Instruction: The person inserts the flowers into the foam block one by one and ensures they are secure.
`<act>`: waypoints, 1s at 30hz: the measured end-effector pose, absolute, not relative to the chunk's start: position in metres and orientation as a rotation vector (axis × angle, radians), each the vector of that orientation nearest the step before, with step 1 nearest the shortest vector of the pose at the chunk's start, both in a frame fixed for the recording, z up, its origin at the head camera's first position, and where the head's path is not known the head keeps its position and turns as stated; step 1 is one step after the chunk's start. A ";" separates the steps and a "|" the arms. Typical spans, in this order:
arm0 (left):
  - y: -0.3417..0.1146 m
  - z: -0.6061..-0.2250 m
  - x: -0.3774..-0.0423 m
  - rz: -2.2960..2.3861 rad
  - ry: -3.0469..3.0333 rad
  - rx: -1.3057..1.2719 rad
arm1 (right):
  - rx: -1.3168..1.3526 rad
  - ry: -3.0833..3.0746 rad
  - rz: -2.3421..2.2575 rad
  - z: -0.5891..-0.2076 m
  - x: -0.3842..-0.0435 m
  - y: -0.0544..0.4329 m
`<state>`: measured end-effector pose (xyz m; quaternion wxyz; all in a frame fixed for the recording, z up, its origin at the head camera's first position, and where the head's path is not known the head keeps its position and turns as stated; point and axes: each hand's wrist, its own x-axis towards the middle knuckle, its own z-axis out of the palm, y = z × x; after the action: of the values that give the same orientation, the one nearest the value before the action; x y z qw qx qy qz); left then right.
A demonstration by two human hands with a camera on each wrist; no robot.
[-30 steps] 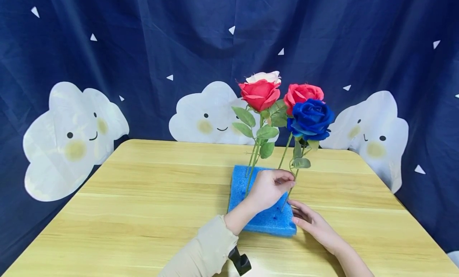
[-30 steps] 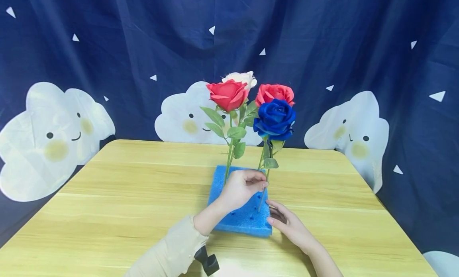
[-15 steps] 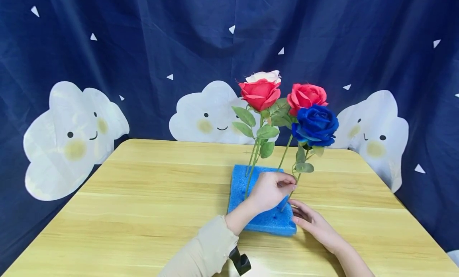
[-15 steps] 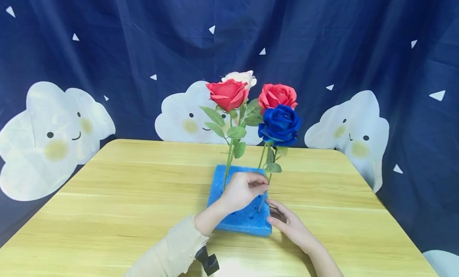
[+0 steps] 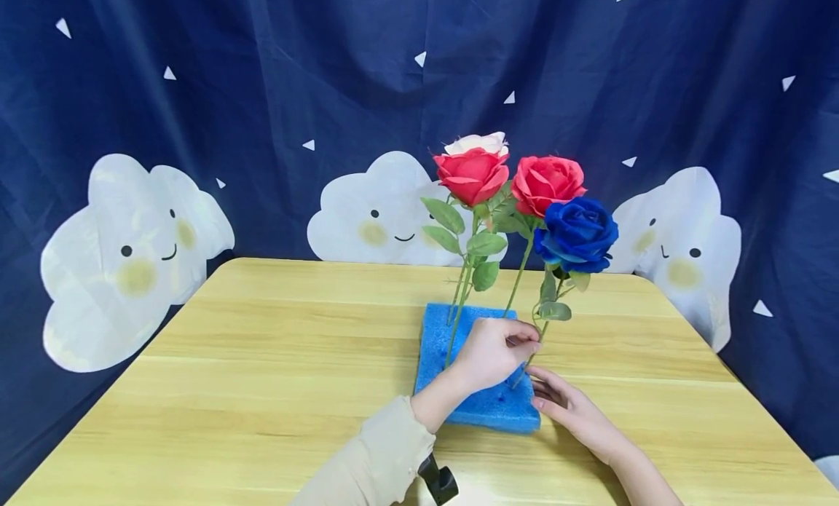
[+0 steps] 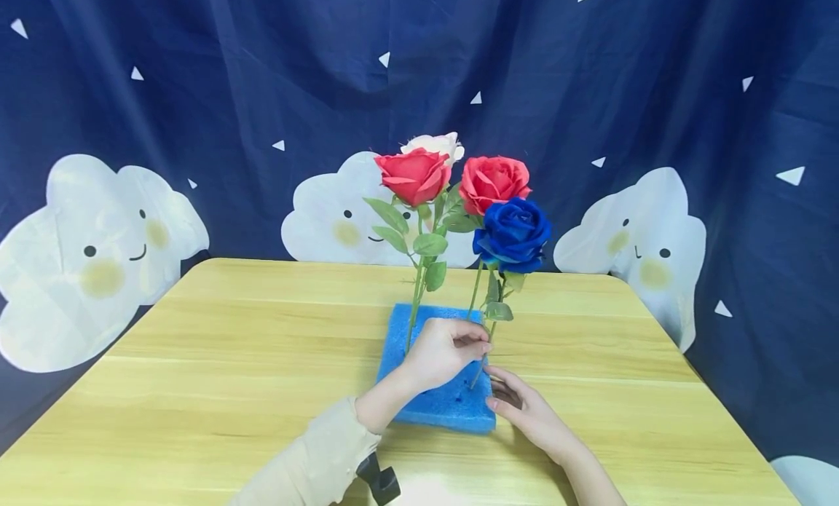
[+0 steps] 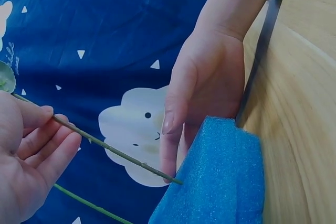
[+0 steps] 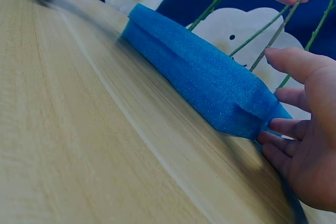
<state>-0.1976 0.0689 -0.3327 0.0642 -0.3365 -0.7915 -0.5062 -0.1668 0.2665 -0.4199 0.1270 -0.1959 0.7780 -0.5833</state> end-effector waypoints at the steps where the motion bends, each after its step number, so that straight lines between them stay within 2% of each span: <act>1: 0.069 -0.333 -0.198 -1.529 -2.393 -1.016 | -0.568 2.265 -1.697 -0.420 -0.167 0.266; 17: 0.070 -0.337 -0.204 -1.485 -2.390 -1.046 | -0.554 2.305 -1.694 -0.419 -0.168 0.267; 30: 0.066 -0.344 -0.205 -1.546 -2.442 -0.968 | -0.563 2.298 -1.680 -0.423 -0.170 0.269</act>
<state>-0.2052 0.0665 -0.3445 0.0467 -0.3174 -0.8003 -0.5066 -0.1697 0.2690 -0.4228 0.1194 -0.1926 0.7863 -0.5748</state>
